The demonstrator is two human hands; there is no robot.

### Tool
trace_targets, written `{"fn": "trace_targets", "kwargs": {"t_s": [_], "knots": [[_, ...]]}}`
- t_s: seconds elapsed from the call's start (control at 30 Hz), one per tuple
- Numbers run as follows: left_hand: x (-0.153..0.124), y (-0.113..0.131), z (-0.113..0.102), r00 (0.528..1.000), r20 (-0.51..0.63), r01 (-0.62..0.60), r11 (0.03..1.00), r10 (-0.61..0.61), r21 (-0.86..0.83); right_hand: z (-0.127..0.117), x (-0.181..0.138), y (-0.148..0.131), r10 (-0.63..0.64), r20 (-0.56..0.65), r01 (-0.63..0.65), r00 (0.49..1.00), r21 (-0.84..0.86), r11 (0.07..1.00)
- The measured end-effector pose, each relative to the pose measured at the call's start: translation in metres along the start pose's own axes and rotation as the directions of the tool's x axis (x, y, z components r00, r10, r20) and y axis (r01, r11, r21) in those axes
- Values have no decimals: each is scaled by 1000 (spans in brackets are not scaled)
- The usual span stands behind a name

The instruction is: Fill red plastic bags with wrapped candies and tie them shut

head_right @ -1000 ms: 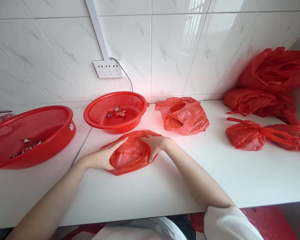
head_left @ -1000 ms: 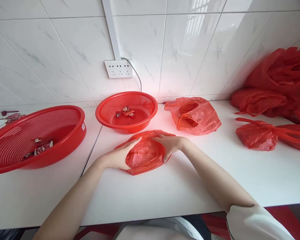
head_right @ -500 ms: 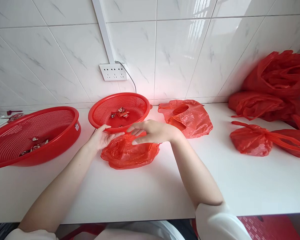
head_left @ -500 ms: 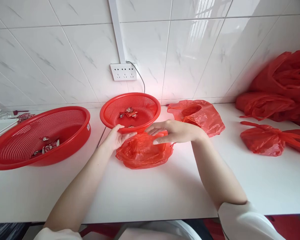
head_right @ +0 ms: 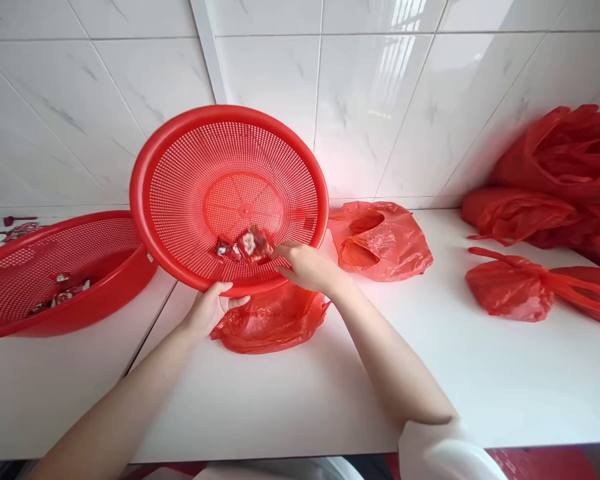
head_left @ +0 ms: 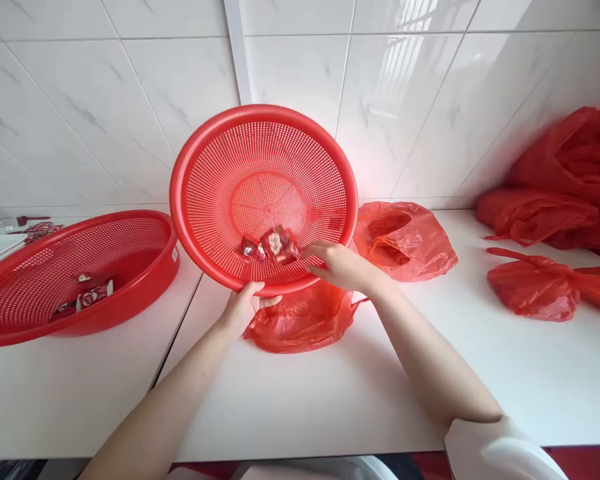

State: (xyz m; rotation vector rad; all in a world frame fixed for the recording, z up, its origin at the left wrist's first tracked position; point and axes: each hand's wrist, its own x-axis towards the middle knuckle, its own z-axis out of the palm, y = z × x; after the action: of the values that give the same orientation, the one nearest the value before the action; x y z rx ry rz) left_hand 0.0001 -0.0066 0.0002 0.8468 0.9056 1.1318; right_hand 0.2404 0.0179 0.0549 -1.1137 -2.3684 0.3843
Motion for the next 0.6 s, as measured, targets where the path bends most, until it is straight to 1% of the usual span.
{"fn": "trace_targets", "kwargs": {"t_s": [0.07,0.17,0.2,0.27,0.37,0.43,0.5,0.6], "knots": [[-1,-5,1,999,-8,-32,999,32,32,6,1,0,-2,-11,2,1000,-5,1000],[-2,-10,3,998,34,-47,997,45,66,16,3,-2,1,-62,-3,998,-34,999],[-3,-11,3,998,49,-46,996,42,74,19,4,-3,-13,-58,10,998,-43,999],[-4,-12,4,998,59,-40,996,35,84,24,4,-5,-54,10,54,999,-46,997],[-4,-11,3,998,45,-40,996,36,79,28,4,-5,-101,129,104,987,-21,994],[-3,-8,2,997,35,-65,995,62,80,28,4,-5,-150,147,149,978,16,989],[-1,-5,1,995,17,-102,991,101,84,25,5,-7,-200,139,192,970,70,979],[3,0,-1,993,-21,-118,990,120,73,16,5,-13,-202,89,189,975,136,972]]}}
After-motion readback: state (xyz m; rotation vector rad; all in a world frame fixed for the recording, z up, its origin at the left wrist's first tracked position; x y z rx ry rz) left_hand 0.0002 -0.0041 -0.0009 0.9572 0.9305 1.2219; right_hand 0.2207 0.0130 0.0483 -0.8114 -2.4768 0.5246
